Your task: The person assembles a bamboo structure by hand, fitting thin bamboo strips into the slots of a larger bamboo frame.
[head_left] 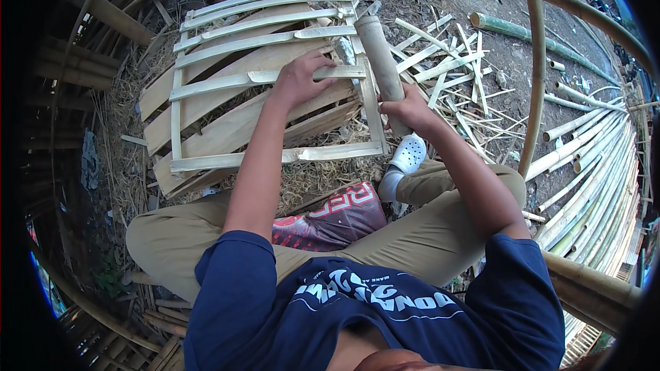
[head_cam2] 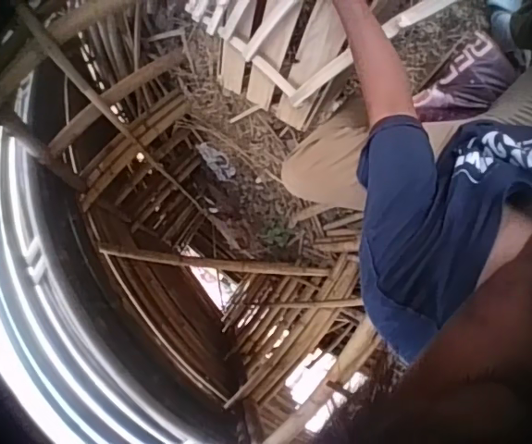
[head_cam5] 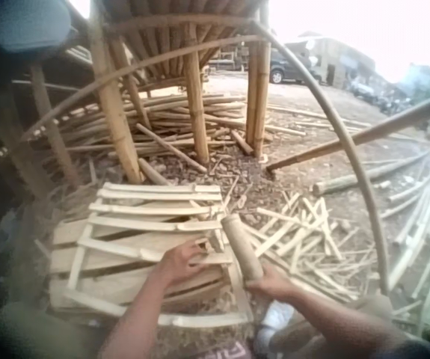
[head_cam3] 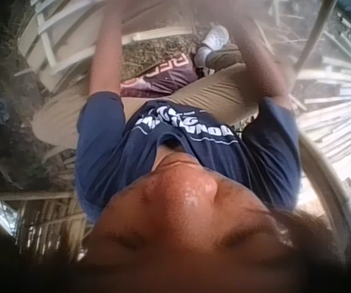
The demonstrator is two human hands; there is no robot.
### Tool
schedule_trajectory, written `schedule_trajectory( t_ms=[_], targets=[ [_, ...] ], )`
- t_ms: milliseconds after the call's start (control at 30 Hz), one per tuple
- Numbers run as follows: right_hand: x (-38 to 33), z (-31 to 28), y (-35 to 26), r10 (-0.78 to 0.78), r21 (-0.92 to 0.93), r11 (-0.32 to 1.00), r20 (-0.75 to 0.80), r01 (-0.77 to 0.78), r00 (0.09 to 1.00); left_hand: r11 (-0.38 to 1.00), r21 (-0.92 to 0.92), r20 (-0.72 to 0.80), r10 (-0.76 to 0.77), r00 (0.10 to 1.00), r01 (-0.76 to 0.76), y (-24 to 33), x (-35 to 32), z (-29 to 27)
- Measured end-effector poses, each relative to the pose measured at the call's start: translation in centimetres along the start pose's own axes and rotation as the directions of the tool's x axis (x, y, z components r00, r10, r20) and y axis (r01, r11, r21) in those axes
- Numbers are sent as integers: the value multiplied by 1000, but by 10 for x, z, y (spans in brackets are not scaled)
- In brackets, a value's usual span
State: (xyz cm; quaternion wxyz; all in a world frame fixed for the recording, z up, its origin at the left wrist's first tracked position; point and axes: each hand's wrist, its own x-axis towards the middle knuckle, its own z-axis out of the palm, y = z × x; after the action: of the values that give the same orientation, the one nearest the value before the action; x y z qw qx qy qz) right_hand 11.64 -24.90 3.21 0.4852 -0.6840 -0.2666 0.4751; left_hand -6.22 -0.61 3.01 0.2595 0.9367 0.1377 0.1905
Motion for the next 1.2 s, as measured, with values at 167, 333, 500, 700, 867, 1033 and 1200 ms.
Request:
schedule_trajectory(
  t_ms=[167,333,500,700,867,1033,1200],
  targets=[
    [-2,5,-3,-22,19,1000,-21,22,1000,1000,-26,19,3,1000,-3,-1,-6,-5],
    [-2,5,-2,-4,30,1000,-2,4,1000,999,13,-53,46,998,-46,2,-3,-8],
    [-2,5,-5,2,46,999,19,-3,1000,989,14,-126,145,981,-144,2,7,-17],
    [-6,6,-16,42,10,999,63,-43,997,987,-15,-121,159,980,-162,5,8,-20],
    [-9,7,-19,59,3,998,86,-59,995,995,-38,-71,93,993,-96,6,5,-19],
    [-8,7,-15,45,64,997,75,-50,996,990,-61,-87,123,989,-129,7,4,-25],
    [-12,9,-21,26,59,998,73,-30,997,991,-62,-18,117,993,-118,12,4,-36]
  ],
)
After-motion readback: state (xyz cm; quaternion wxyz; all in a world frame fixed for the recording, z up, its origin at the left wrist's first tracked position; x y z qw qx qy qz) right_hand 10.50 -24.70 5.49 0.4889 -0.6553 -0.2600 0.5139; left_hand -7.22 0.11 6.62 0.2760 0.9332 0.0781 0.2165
